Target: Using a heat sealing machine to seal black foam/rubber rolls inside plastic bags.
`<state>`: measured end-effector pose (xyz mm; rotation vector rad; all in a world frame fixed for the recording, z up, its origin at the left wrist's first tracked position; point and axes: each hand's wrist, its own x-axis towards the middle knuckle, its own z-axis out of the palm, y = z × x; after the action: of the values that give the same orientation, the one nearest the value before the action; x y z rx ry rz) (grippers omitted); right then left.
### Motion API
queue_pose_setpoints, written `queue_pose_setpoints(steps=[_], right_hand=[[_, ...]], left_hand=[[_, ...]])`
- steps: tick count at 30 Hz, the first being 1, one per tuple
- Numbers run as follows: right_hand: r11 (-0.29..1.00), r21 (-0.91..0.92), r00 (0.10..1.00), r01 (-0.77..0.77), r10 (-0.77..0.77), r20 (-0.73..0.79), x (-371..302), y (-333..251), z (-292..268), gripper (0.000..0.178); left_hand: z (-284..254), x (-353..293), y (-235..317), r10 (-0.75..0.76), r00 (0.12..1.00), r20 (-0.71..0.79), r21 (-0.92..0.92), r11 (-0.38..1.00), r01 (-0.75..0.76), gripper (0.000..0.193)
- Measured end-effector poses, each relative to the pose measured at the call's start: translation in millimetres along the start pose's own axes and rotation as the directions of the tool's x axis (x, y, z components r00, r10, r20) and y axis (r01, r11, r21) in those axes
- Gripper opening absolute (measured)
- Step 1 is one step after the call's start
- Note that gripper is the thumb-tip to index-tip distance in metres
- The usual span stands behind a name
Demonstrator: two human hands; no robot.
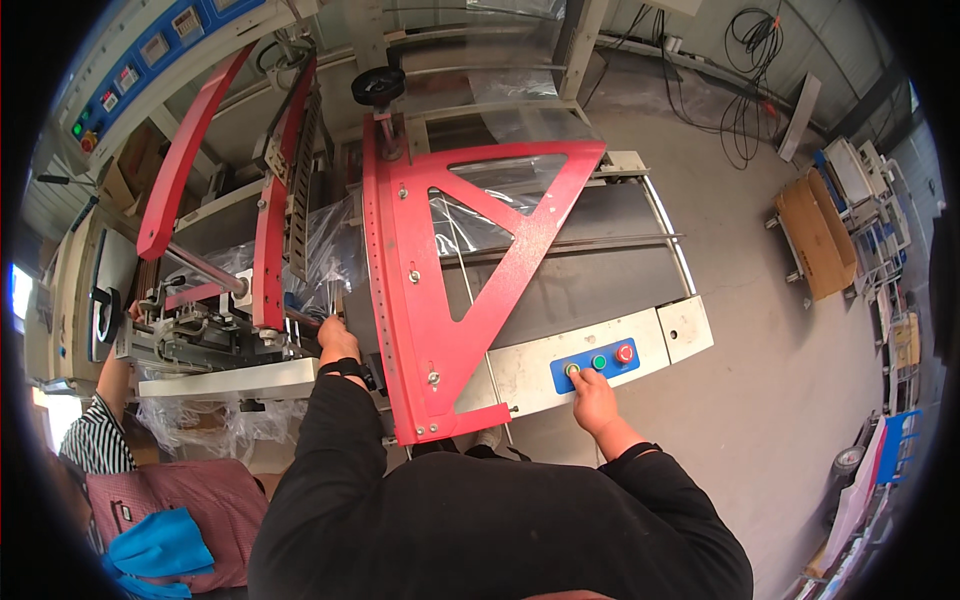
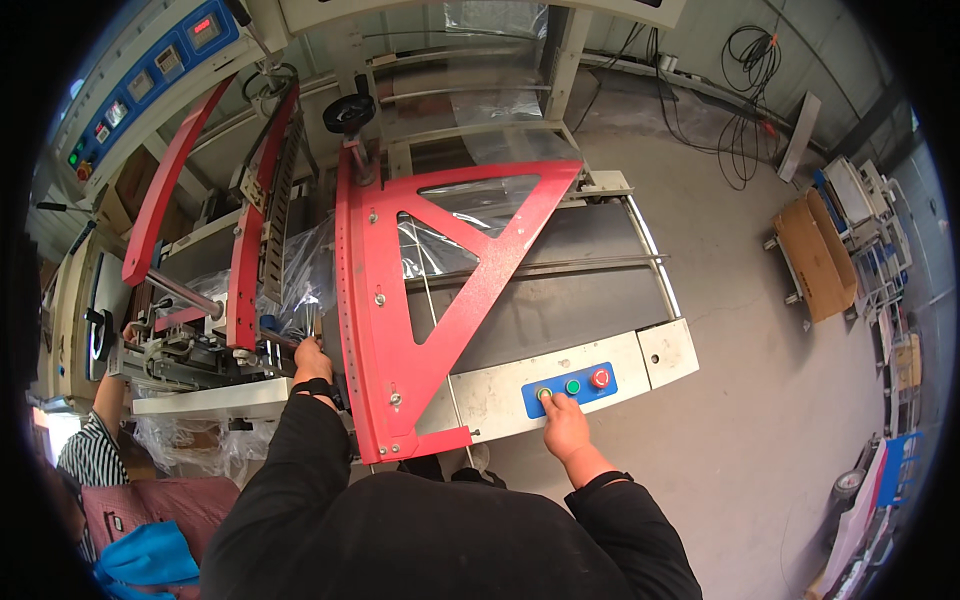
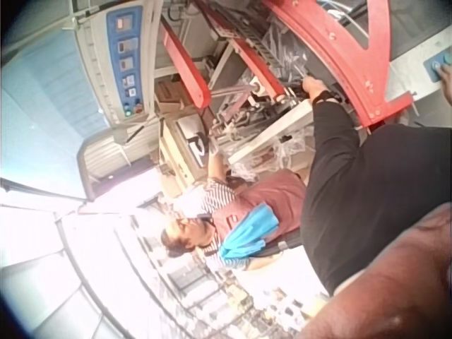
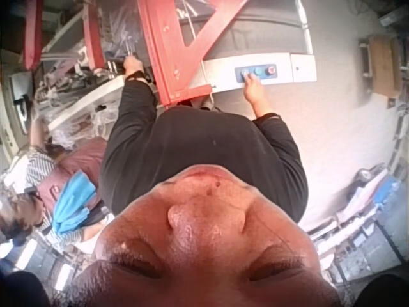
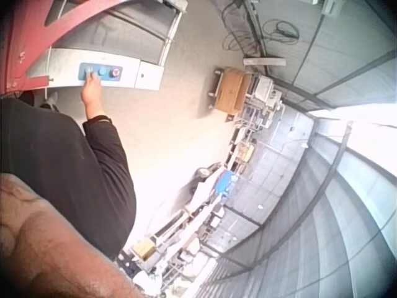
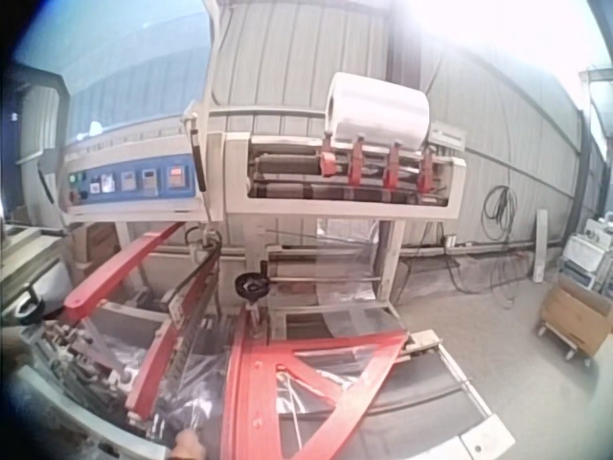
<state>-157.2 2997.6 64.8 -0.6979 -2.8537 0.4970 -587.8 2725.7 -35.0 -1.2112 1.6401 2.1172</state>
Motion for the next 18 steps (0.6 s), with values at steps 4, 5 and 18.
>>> queue_pose_setpoints(steps=[4, 5, 18], right_hand=[[1.000, -0.015, 1.000, -0.007, 0.007, 0.001, 0.7, 4.1, 5.5, 0.033], [1.000, -0.013, 1.000, -0.011, 0.011, 0.003, 0.5, 4.3, 6.6, 0.033], [1.000, 0.015, 0.999, 0.004, -0.004, -0.034, 3.3, 0.2, -0.1, 0.031]], left_hand=[[-0.7, -26.3, 5.1, 0.031, 0.999, -0.045, -0.050, 0.998, -0.033, 0.037], [-2.5, -32.1, 4.9, 0.033, 0.998, -0.047, -0.052, 0.998, -0.035, 0.037], [-27.6, -112.3, 40.7, -0.088, 0.955, 0.284, 0.217, 0.976, 0.026, 0.027]])
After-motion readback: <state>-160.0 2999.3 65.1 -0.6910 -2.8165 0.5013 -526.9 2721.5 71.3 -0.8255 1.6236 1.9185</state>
